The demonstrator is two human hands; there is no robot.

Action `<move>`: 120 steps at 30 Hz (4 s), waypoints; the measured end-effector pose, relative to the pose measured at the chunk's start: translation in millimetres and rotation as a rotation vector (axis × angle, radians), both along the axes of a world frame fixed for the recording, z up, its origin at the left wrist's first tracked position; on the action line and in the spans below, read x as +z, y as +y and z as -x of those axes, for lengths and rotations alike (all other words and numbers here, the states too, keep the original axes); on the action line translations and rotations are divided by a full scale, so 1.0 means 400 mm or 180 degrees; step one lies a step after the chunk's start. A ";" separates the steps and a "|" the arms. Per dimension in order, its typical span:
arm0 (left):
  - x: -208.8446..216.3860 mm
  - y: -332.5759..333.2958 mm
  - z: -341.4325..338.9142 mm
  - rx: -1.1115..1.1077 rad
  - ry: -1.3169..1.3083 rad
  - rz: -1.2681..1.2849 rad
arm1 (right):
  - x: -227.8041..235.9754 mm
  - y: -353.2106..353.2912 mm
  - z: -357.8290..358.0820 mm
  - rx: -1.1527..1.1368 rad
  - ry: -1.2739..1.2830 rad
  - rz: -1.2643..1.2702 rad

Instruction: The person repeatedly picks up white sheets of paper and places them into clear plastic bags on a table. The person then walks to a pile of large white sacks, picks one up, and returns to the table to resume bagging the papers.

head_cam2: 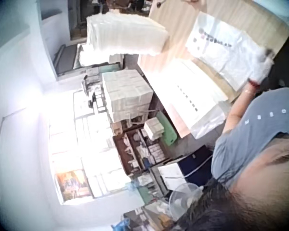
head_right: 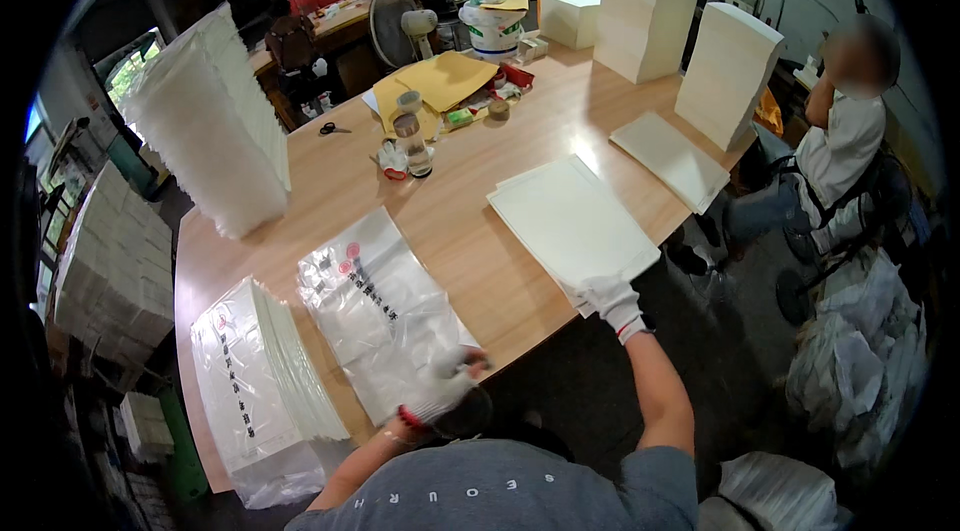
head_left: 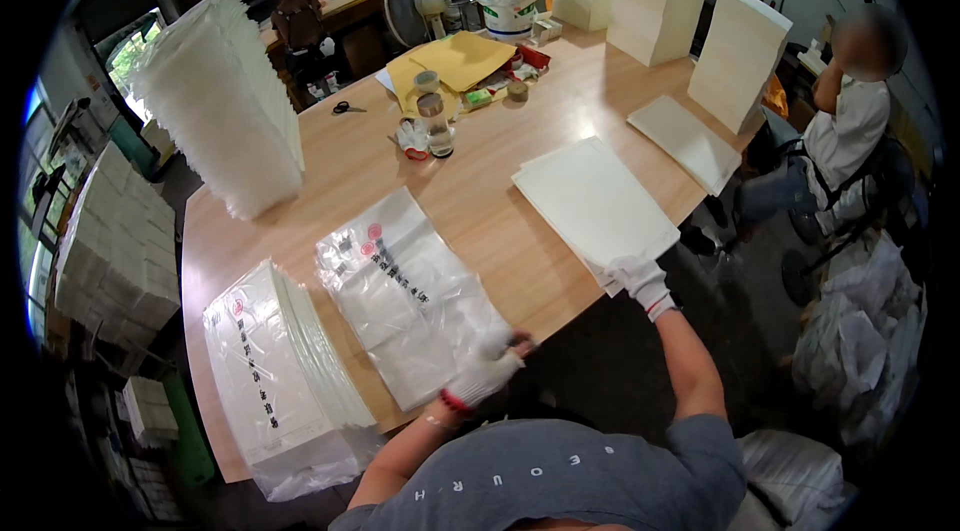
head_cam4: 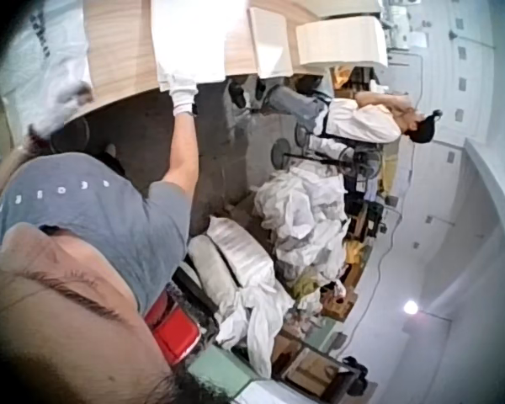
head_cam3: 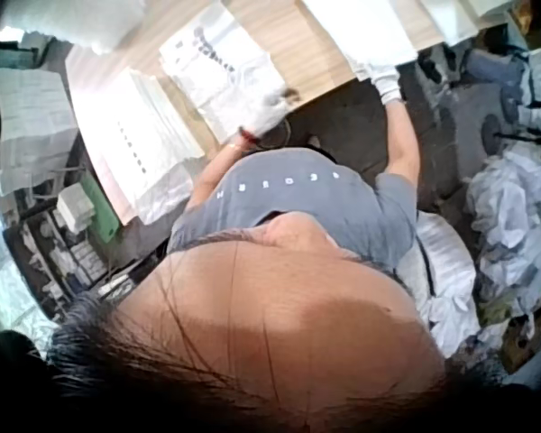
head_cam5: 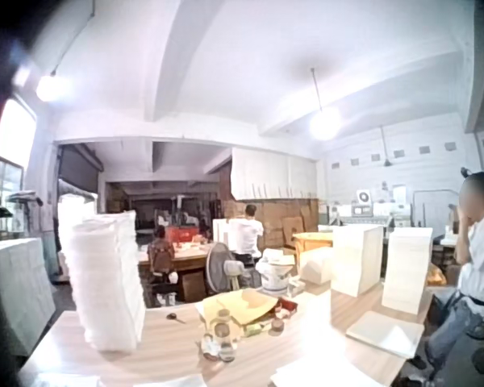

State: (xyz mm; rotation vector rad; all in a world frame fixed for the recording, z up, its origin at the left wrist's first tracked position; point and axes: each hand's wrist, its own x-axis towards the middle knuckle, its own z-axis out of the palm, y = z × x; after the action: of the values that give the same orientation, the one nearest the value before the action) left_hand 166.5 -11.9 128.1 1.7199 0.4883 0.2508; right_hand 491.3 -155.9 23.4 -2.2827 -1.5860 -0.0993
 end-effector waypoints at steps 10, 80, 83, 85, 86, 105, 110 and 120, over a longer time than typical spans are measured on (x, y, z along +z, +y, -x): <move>-0.302 -0.020 -0.061 -0.0035 0.0417 0.2829 | -0.072 -0.140 0.247 0.0649 0.1719 -0.1052; -0.248 -0.159 0.472 0.2068 0.0339 0.0418 | 0.043 -0.153 0.560 0.0459 0.1590 0.0438; -0.295 -0.152 0.468 0.1525 -0.0158 -0.0994 | -0.153 -0.225 0.469 0.1051 0.2431 0.0007; -0.195 -0.134 0.426 0.1462 -0.0221 -0.1134 | -0.080 -0.095 0.477 -0.0380 0.3954 0.0499; -0.150 -0.122 0.411 0.1488 -0.0276 -0.1138 | -0.041 -0.067 0.550 -0.2418 0.6095 -0.0607; -0.316 0.093 1.201 0.5130 -0.2060 -0.0440 | 0.061 0.363 1.203 0.2356 0.5195 0.1643; -0.550 -0.035 1.070 0.4820 0.0741 0.0614 | 0.004 0.297 1.037 0.2093 0.5215 0.2087; -0.326 0.111 0.230 0.1963 0.0641 -0.3212 | -0.006 0.090 0.714 -0.0276 0.5413 0.1085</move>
State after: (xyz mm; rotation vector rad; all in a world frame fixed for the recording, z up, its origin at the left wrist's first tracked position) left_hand 74.4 32.5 -2.1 2.5360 1.1766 0.8837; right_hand 205.6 -119.7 20.9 -1.4992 -0.5108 1.6549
